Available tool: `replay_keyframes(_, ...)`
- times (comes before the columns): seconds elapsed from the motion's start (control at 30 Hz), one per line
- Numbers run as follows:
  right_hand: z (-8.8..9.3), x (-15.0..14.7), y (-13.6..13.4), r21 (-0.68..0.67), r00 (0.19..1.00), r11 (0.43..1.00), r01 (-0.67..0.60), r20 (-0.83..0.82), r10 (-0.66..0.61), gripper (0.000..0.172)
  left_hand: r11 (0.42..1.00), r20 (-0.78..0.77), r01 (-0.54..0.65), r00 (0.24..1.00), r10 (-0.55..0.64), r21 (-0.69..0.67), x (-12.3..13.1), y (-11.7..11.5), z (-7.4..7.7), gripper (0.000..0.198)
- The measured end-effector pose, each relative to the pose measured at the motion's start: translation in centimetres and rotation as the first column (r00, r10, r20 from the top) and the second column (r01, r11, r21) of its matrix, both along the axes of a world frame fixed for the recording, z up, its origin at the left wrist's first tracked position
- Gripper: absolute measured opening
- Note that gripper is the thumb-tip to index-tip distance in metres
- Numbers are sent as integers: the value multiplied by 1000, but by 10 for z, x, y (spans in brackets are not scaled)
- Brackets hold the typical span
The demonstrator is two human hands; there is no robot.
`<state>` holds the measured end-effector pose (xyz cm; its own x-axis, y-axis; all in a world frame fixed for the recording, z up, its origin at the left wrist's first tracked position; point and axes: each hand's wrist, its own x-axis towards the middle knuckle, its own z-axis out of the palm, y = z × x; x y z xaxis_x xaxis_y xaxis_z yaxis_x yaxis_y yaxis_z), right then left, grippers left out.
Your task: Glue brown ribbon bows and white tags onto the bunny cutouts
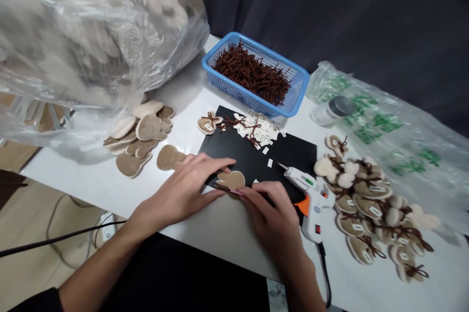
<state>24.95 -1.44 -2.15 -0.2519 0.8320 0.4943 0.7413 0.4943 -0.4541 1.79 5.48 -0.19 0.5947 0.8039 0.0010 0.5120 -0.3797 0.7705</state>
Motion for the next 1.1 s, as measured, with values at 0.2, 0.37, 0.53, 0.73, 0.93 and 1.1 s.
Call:
replay_keyframes(0.2, 6, -6, 2, -178, 990, 981, 77, -103, -96, 20, 999, 15, 7, 1000, -8, 49, 0, -1, -5, 56)
replay_keyframes(0.37, 8, -4, 5, -213, 981, 975, 65, -167, -102, 20, 998, 20, 19, 1000, -20, 52, 1, 0, -5, 59)
replay_keyframes(0.53, 12, 0, 9, -262, 985, 964, 40, -154, -83, 19, 999, 23, 22, 999, -23, 48, 2, 0, -3, 57)
replay_keyframes(0.73, 19, 0, 16, -264, 993, 963, 43, -99, -71, 16, 999, 11, 18, 1000, -19, 44, 2, 1, -1, 57)
replay_keyframes(0.93, 23, -2, 17, -280, 994, 958, 61, -67, -83, 17, 999, 32, 14, 999, -16, 40, 2, 0, -2, 60)
replay_keyframes(1.1, 25, -2, 21, -288, 998, 958, 18, -59, -37, 21, 1000, 20, 8, 1000, -9, 24, 1, 0, 0, 59)
